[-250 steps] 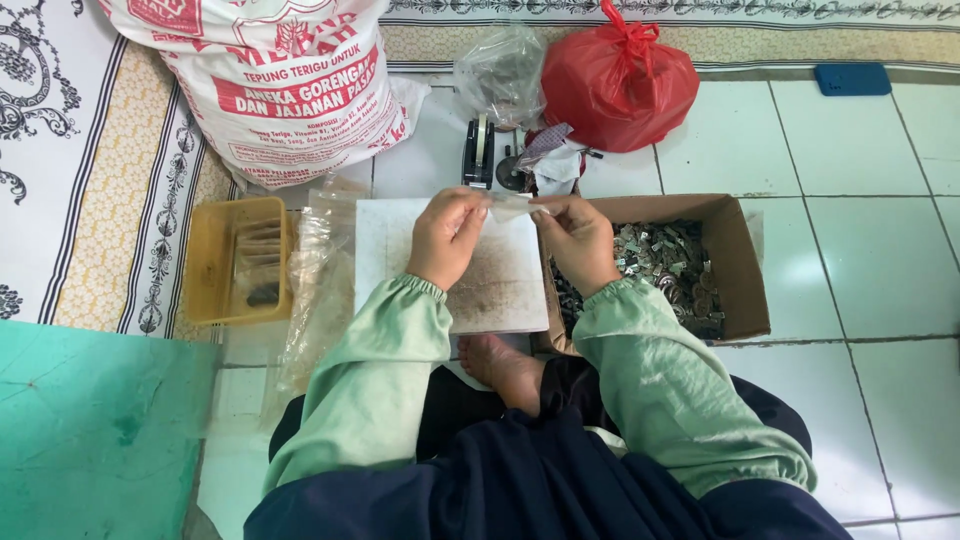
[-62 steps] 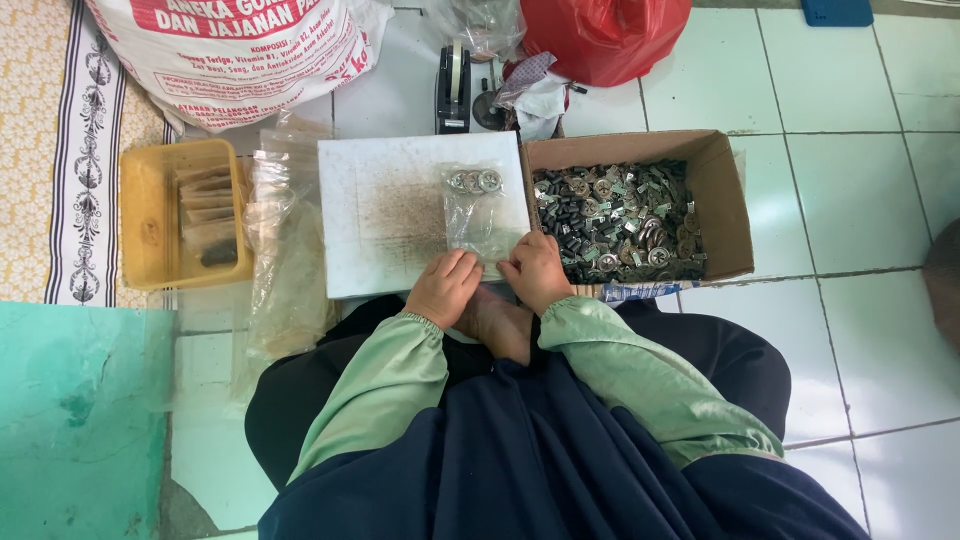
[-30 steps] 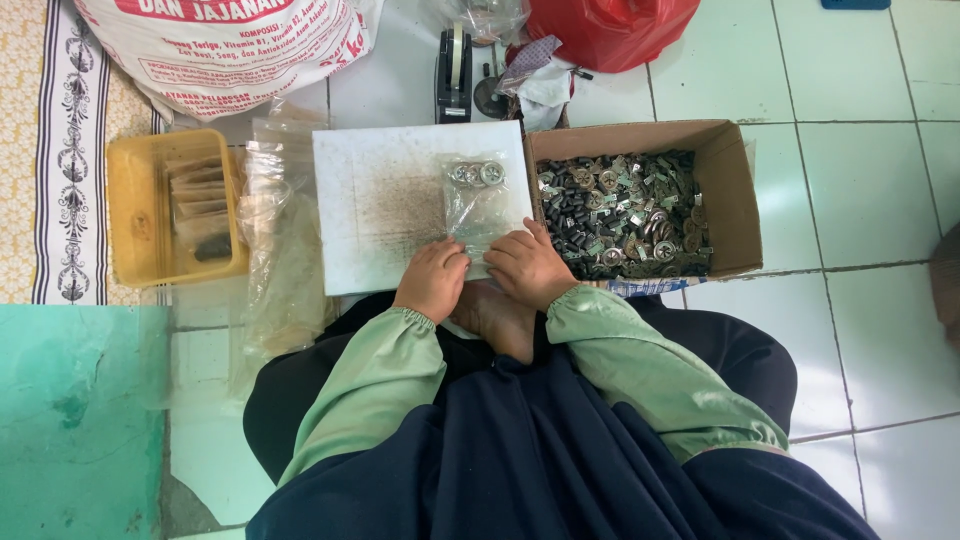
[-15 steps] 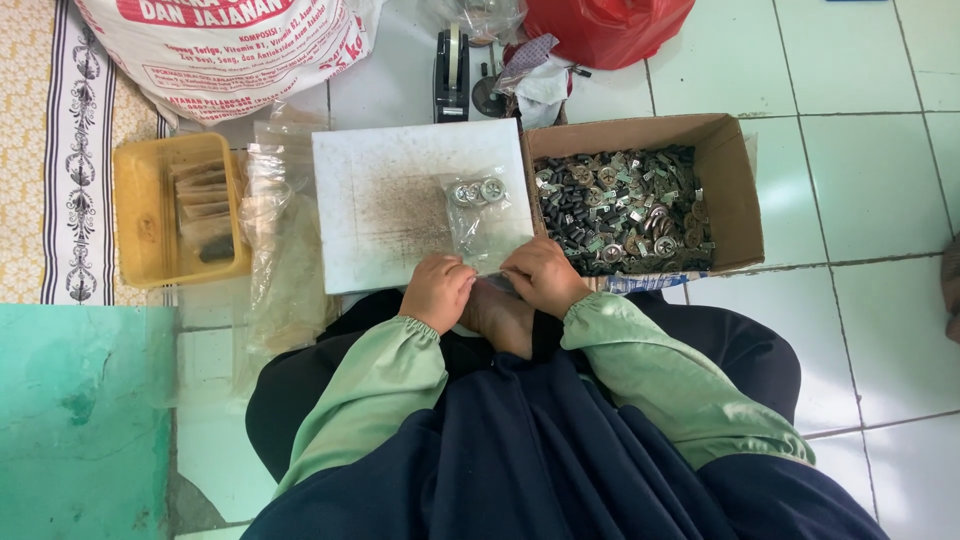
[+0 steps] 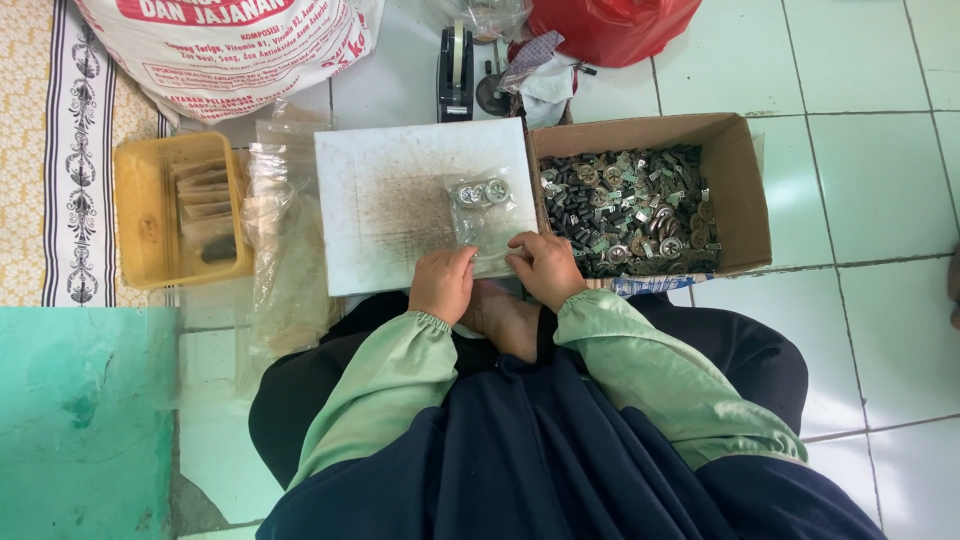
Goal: Manually sorting and packaging small metal clips into plastic bags.
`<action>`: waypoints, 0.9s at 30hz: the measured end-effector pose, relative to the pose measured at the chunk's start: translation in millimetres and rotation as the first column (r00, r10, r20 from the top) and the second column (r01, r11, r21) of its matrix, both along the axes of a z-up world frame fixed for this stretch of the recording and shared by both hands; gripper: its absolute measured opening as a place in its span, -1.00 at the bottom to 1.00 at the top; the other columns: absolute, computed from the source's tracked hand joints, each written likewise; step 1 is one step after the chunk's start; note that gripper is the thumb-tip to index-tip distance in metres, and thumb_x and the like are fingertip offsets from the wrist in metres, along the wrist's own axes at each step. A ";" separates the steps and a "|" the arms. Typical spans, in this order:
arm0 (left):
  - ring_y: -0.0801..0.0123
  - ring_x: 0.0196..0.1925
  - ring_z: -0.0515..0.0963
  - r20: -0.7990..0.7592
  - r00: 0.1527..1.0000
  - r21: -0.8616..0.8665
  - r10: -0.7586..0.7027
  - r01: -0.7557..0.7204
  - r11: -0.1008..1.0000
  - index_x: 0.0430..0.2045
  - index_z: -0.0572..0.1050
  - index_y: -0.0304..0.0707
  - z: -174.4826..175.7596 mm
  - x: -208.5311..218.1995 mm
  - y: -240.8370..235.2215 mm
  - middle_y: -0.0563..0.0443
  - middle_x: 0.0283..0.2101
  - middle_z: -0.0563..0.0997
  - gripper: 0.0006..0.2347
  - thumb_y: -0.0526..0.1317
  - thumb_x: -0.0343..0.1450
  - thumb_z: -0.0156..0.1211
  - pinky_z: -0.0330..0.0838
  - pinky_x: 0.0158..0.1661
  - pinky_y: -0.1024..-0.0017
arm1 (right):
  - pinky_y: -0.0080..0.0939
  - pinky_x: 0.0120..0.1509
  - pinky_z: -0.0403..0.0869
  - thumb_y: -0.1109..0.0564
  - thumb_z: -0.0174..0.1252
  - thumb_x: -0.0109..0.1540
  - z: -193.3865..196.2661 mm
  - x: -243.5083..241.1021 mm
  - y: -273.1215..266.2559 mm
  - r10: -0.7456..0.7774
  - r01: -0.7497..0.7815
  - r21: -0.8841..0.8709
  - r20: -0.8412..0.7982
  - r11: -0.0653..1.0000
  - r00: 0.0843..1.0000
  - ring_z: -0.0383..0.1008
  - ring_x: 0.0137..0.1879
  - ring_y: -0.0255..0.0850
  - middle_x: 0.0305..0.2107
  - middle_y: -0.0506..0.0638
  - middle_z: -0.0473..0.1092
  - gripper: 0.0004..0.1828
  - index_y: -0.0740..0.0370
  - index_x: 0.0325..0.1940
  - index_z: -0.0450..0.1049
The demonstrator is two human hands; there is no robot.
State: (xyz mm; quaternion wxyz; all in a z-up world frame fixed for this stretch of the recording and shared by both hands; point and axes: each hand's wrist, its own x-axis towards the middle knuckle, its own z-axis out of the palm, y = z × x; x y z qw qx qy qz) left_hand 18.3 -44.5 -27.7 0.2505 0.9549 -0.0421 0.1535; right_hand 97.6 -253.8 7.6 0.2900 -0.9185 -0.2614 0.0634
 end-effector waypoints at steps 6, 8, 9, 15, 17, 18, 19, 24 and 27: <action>0.09 -0.19 0.63 0.117 0.992 0.152 0.038 -0.056 0.987 -0.18 0.54 -0.11 10.9 3.1 -2.3 -0.03 -0.43 0.58 -0.86 -0.23 0.41 0.22 0.47 -0.15 0.16 | 0.02 0.27 0.37 0.09 0.31 0.22 2.7 -0.1 2.5 0.018 -0.013 -0.107 0.053 0.994 0.998 0.53 -0.05 -0.11 -0.46 -0.12 0.46 -0.73 0.03 0.00 0.50; 0.10 -0.19 0.59 0.199 0.980 0.206 0.001 -0.043 0.978 -0.20 0.52 -0.09 7.6 3.7 -1.0 -0.03 -0.40 0.53 -0.88 -0.24 0.42 0.20 0.44 -0.17 0.19 | 0.01 0.26 0.36 0.08 0.31 0.23 3.6 -0.7 3.8 0.016 -0.010 -0.105 0.063 0.994 0.998 0.53 -0.04 -0.11 -0.45 -0.11 0.46 -0.74 0.03 -0.01 0.50; 0.11 -0.20 0.56 0.275 0.961 0.262 -0.038 -0.036 0.964 -0.23 0.51 -0.08 6.1 3.0 -0.8 -0.03 -0.38 0.49 -0.91 -0.24 0.43 0.17 0.41 -0.20 0.21 | 0.01 0.26 0.36 0.08 0.31 0.23 4.1 -1.7 4.2 0.015 -0.008 -0.103 0.070 0.995 0.997 0.53 -0.04 -0.11 -0.45 -0.11 0.47 -0.75 0.03 -0.01 0.51; 0.20 -0.24 0.50 0.366 0.892 0.344 -0.267 0.137 0.929 -0.27 0.48 -0.17 15.3 6.5 -1.3 0.00 -0.33 0.42 -0.91 -0.27 0.53 -0.01 0.37 -0.29 0.31 | -0.06 0.04 0.34 -0.01 0.36 0.20 6.4 -2.3 5.2 0.107 -0.078 -0.089 0.405 0.993 0.908 0.33 -0.04 -0.09 -0.22 -0.09 0.24 -0.68 0.01 -0.06 0.42; 0.19 -0.25 0.51 0.352 0.895 0.327 -0.272 0.155 0.932 -0.24 0.49 -0.20 19.1 3.2 0.4 -0.01 -0.33 0.42 -0.89 -0.27 0.54 -0.02 0.38 -0.28 0.30 | -0.08 0.02 0.32 0.03 0.32 0.22 20.2 -1.0 9.2 0.197 -0.145 -0.138 0.543 0.980 0.816 0.30 -0.05 -0.10 -0.21 -0.07 0.24 -0.76 0.00 -0.10 0.42; 0.18 -0.26 0.52 0.340 0.898 0.309 -0.279 0.173 0.935 -0.21 0.51 -0.24 21.4 1.7 1.4 -0.02 -0.33 0.43 -0.88 -0.28 0.54 -0.02 0.40 -0.28 0.29 | -0.09 0.00 0.30 0.08 0.28 0.24 27.3 -0.4 11.4 0.281 -0.199 -0.198 0.661 0.960 0.696 0.28 -0.07 -0.10 -0.19 -0.04 0.24 -0.83 -0.01 -0.15 0.43; 0.18 -0.26 0.52 0.341 0.897 0.311 -0.280 0.174 0.934 -0.21 0.51 -0.24 22.3 0.6 1.9 -0.02 -0.33 0.43 -0.88 -0.28 0.54 -0.02 0.40 -0.28 0.29 | -0.09 0.00 0.30 0.08 0.28 0.24 38.8 -2.0 13.8 0.279 -0.198 -0.196 0.663 0.960 0.695 0.28 -0.07 -0.10 -0.19 -0.04 0.24 -0.83 -0.01 -0.15 0.43; 0.13 -0.19 0.51 0.245 0.932 0.225 -0.268 0.214 0.951 -0.16 0.52 -0.23 26.4 -3.0 4.9 -0.03 -0.23 0.45 -0.84 -0.19 0.50 0.08 0.39 -0.20 0.24 | -0.09 0.13 0.34 0.17 0.18 0.29 45.8 -2.0 6.3 0.285 -0.226 -0.177 0.680 0.958 0.676 0.34 -0.11 -0.13 -0.30 -0.09 0.34 -0.94 0.03 -0.27 0.52; 0.12 -0.16 0.51 0.202 0.946 0.156 -0.256 0.227 0.961 -0.17 0.52 -0.23 18.0 -2.4 7.0 -0.03 -0.20 0.46 -0.83 -0.17 0.51 0.06 0.40 -0.17 0.22 | -0.02 0.19 0.35 0.16 0.17 0.30 32.3 -1.5 -3.3 0.275 -0.223 -0.163 0.647 0.961 0.711 0.37 -0.05 -0.11 -0.26 -0.08 0.37 -0.93 0.03 -0.20 0.56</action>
